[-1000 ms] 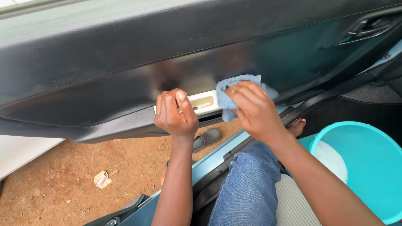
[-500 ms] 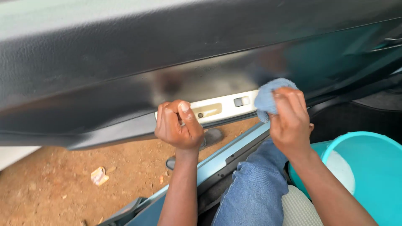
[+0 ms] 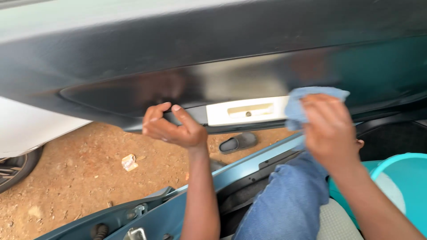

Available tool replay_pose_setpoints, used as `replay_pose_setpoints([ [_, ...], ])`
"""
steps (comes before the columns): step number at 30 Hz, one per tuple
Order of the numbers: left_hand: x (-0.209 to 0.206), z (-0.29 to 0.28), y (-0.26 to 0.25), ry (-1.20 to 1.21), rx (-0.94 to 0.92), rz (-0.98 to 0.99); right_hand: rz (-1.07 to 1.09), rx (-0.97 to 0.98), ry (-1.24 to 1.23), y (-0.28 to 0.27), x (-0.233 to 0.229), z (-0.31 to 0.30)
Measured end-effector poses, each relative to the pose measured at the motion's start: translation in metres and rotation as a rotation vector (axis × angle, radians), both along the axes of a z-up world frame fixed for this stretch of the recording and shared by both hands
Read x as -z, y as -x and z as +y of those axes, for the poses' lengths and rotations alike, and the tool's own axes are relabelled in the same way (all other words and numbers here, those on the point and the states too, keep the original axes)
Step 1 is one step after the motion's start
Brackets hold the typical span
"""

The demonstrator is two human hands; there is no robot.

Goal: Cleaning the interior surfaces of a car using soapy water and a cloth.

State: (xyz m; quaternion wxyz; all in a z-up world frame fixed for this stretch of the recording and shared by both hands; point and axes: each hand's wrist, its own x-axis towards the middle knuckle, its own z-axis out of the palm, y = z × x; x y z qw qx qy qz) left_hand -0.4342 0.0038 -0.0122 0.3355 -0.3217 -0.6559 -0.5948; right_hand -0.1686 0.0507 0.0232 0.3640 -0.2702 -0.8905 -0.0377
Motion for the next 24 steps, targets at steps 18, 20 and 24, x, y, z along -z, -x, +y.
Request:
replay_pose_setpoints([
  [18, 0.012, 0.016, 0.002, -0.104, 0.031, -0.036, -0.059, -0.034, 0.013, 0.028, -0.019, 0.003],
  [20, 0.009, 0.012, 0.002, -0.077, 0.014, -0.016, -0.058, 0.113, 0.08, 0.017, -0.02, 0.0],
  [24, 0.006, 0.015, 0.001, -0.123, 0.021, -0.081, -0.05, 0.093, -0.005, 0.057, -0.016, -0.002],
])
